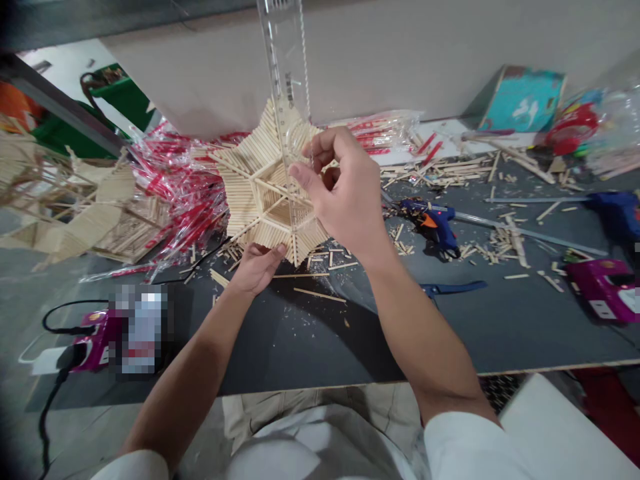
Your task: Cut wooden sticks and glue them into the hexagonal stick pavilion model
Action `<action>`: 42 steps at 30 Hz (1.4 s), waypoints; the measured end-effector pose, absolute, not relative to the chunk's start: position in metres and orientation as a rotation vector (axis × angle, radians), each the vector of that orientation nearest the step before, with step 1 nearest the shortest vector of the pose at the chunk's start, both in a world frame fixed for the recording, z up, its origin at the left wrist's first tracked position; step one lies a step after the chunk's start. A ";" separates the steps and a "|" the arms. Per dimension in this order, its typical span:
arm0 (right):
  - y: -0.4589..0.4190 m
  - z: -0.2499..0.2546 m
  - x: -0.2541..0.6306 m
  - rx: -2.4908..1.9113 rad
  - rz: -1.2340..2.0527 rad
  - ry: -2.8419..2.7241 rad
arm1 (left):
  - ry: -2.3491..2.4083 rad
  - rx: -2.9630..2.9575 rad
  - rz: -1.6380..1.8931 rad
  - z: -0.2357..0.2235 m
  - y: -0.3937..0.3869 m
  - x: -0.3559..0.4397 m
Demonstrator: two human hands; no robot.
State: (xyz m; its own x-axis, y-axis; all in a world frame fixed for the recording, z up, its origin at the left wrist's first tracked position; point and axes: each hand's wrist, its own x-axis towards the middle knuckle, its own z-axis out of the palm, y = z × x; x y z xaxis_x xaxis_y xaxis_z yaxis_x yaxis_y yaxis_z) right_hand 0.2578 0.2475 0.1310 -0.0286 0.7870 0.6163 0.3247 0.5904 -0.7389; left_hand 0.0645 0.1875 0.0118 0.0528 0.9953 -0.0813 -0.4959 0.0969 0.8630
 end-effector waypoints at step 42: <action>0.165 0.022 0.274 -0.821 1.426 -1.341 | 1.417 1.968 0.999 0.026 0.125 0.038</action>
